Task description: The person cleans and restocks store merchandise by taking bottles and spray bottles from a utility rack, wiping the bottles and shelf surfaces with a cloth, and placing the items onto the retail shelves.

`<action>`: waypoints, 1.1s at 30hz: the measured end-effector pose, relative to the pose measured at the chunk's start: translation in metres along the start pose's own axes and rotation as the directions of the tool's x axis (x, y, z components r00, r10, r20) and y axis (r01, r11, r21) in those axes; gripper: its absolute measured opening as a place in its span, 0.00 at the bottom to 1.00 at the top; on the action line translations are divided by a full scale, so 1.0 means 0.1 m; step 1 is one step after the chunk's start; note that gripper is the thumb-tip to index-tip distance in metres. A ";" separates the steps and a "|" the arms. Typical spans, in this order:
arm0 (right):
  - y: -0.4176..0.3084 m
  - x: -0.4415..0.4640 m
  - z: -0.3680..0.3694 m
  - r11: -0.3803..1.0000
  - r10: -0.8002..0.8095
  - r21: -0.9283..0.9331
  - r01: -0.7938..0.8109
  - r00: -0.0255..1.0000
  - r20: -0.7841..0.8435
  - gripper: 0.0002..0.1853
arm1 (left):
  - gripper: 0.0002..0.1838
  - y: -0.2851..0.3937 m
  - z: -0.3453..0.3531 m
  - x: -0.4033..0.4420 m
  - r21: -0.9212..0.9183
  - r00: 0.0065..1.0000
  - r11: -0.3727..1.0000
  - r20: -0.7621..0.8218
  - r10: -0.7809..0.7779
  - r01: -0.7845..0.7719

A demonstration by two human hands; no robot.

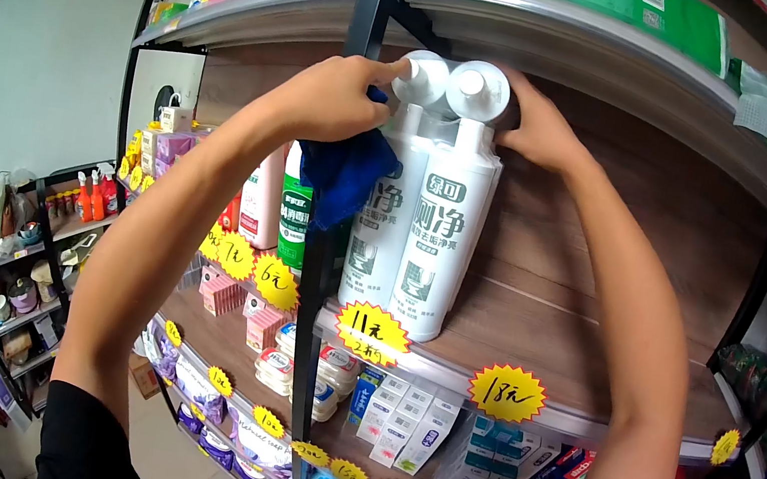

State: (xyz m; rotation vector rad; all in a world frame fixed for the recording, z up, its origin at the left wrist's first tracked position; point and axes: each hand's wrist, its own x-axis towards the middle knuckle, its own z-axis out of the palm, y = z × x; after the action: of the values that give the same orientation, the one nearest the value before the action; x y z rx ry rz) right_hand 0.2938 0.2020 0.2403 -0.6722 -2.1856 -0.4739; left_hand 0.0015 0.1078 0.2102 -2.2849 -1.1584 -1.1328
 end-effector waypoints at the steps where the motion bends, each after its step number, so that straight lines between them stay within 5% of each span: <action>1: -0.04 0.01 0.03 0.998 0.043 -0.045 -0.045 0.999 -0.030 0.50 | 0.34 0.00 -0.01 0.00 0.002 1.000 1.000 0.004 -0.002 0.002; 7: 0.05 0.00 0.03 0.991 0.019 -0.127 -0.037 0.990 -0.141 0.43 | 0.34 -0.05 0.01 0.04 0.008 1.000 1.000 0.002 0.030 -0.030; 22: -0.17 -0.03 0.05 0.965 0.165 -0.185 -0.184 0.980 -0.112 0.43 | 0.35 -0.03 0.03 0.00 0.072 0.999 0.997 0.032 0.035 -0.037; 24: -0.15 -0.07 0.01 0.965 0.169 -0.184 -0.187 0.980 -0.109 0.42 | 0.34 -0.07 0.03 -0.09 -0.021 0.996 0.999 -0.081 0.042 -0.044; 26: -0.12 -0.15 -0.03 0.942 0.046 -0.293 -0.160 0.931 -0.362 0.40 | 0.32 -0.06 -0.02 -0.35 -0.123 0.978 0.988 -0.197 0.064 -0.089; 28: -0.56 -0.34 -0.15 0.958 0.274 0.056 -0.281 0.844 -0.462 0.37 | 0.25 -0.02 -0.07 -0.80 -0.271 0.937 0.953 -0.348 0.036 -0.137; 30: -1.03 -0.76 -0.08 0.970 0.215 0.218 -0.109 0.808 -0.548 0.27 | 0.15 0.00 0.04 -1.41 -0.376 0.896 0.914 -0.444 -0.034 -0.152; 32: -1.96 -1.38 0.17 0.986 0.170 0.094 -0.141 0.842 -0.513 0.21 | 0.10 0.07 0.24 -2.11 -0.580 0.929 0.809 -0.343 -0.137 -0.095; 33: -2.31 -1.83 0.33 0.977 0.194 -0.016 -0.213 0.916 -0.352 0.22 | 0.08 0.07 0.37 -2.44 -0.553 0.938 0.827 -0.330 -0.103 -0.103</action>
State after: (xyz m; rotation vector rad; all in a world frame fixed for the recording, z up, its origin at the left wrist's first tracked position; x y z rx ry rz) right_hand 0.2367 -0.0194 0.0516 -0.7717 -1.7534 -0.5016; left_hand -0.0595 -0.0015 -0.0032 -2.3186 -0.7435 -2.0037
